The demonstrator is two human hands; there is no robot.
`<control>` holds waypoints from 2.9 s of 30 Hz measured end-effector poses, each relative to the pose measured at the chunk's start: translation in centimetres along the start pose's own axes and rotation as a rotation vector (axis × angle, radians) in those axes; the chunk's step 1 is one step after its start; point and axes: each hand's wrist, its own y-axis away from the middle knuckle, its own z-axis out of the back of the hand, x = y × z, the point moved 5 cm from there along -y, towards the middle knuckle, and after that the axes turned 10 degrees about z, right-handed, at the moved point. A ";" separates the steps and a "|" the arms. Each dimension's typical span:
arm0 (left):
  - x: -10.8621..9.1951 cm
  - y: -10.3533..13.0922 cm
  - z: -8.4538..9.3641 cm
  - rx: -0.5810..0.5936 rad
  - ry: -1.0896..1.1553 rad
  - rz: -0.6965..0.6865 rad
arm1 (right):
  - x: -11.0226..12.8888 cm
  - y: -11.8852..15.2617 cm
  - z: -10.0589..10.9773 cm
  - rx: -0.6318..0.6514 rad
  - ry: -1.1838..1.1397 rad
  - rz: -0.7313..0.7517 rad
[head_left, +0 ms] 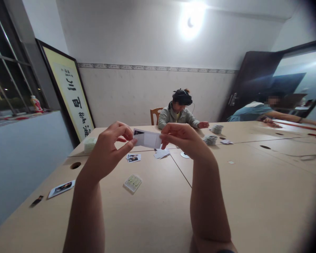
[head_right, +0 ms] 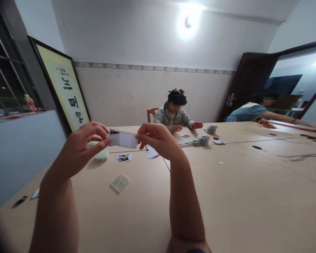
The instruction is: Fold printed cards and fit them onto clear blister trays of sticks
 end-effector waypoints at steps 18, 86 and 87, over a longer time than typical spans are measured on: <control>-0.1 -0.1 0.1 -0.018 -0.005 0.028 | 0.6 0.3 -1.9 0.078 -0.148 -0.078; 2.3 0.1 2.5 -0.106 0.053 0.194 | -0.5 -0.1 1.1 -0.094 0.004 -0.054; 2.4 0.1 2.5 -0.113 0.069 0.198 | -0.6 0.0 0.8 -0.051 0.007 -0.065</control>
